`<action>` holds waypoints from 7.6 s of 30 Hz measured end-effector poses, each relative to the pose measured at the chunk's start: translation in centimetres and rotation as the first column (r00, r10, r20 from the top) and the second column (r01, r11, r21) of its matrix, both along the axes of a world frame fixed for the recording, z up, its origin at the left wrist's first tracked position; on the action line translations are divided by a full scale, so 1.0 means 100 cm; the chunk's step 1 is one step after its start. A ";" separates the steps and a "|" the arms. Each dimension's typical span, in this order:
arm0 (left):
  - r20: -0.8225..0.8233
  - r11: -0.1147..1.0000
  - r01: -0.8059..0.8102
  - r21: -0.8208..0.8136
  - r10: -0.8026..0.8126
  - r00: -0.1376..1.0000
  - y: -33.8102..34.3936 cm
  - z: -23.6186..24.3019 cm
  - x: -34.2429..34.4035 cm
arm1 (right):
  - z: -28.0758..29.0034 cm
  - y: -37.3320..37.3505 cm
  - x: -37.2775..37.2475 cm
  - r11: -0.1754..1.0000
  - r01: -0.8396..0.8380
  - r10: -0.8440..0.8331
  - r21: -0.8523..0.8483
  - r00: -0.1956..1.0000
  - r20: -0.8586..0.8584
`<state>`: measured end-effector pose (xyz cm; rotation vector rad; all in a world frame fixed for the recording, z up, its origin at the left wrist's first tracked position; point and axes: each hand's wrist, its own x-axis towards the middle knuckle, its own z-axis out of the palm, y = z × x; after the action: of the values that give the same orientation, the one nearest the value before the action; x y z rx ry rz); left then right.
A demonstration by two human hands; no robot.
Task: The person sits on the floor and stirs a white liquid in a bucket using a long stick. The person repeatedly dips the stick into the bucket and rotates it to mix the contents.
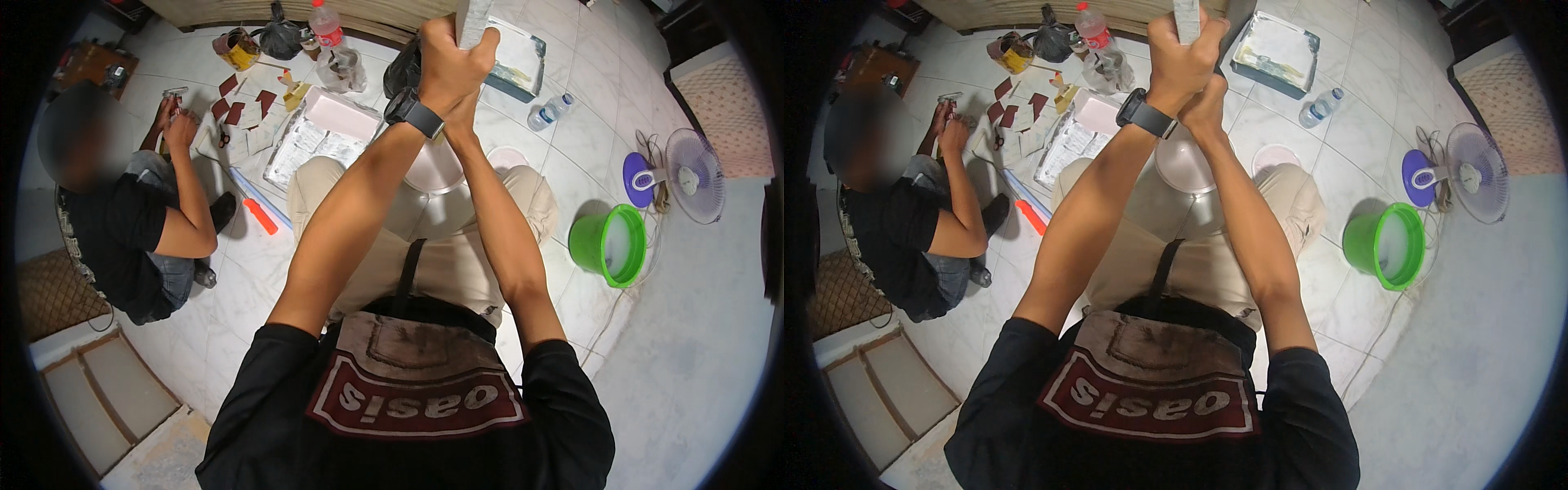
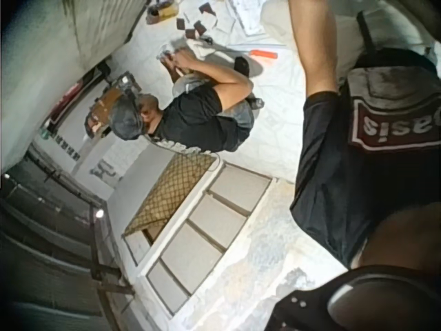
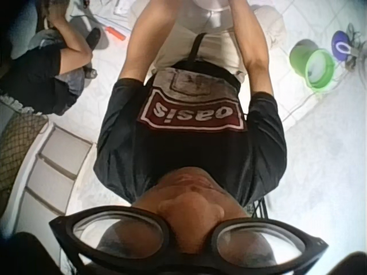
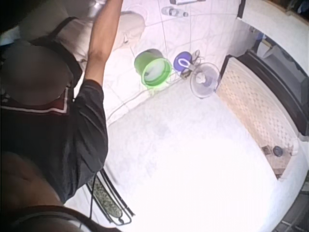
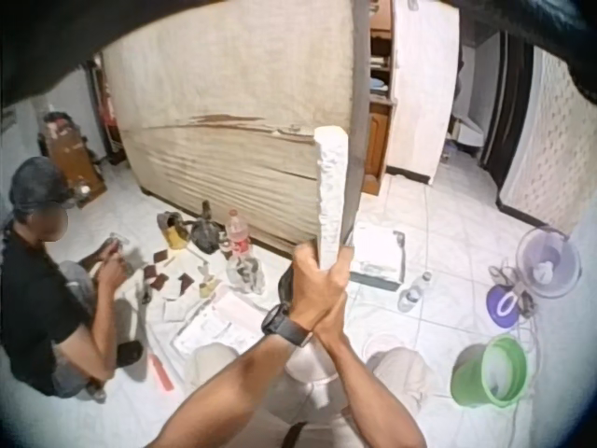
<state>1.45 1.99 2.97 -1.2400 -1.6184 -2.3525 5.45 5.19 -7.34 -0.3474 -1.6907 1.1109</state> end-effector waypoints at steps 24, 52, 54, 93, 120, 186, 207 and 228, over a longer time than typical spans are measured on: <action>0.034 0.998 0.036 -0.056 -0.034 0.999 -0.010 0.005 0.015 | 0.001 -0.008 0.014 0.999 0.036 -0.035 -0.024 0.999 0.040; 0.070 0.991 0.105 -0.079 -0.099 0.993 -0.021 0.009 0.019 | 0.000 -0.031 0.025 0.991 -0.038 0.039 -0.131 0.999 0.009; 0.033 0.993 0.068 -0.093 -0.066 0.997 -0.025 0.008 0.017 | -0.011 -0.036 0.020 0.982 -0.107 0.090 -0.155 0.990 -0.112; 0.131 0.982 0.125 -0.140 -0.107 0.986 -0.014 0.001 0.006 | -0.012 -0.030 0.016 0.981 -0.076 0.061 -0.177 0.994 -0.088; -0.063 0.998 0.035 -0.046 -0.038 0.997 -0.011 -0.003 0.014 | -0.072 -0.011 -0.002 0.904 -0.188 0.214 -0.385 0.977 0.025; -0.023 0.982 0.169 -0.087 -0.171 0.985 -0.010 0.000 0.035 | -0.027 -0.014 0.032 0.998 0.007 -0.008 -0.055 1.000 -0.018; 0.063 0.999 0.024 -0.049 -0.020 0.998 -0.022 0.002 0.020 | -0.012 -0.020 0.023 0.999 -0.032 0.033 -0.017 0.996 0.085; 0.115 0.994 0.088 -0.070 -0.080 0.990 -0.021 0.006 0.032 | -0.008 -0.019 0.040 0.996 -0.069 0.072 -0.048 0.996 0.045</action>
<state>4.68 -0.11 3.59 -1.2340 -1.7353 -2.4748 9.42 3.24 -8.16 -0.3476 -1.7321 1.2034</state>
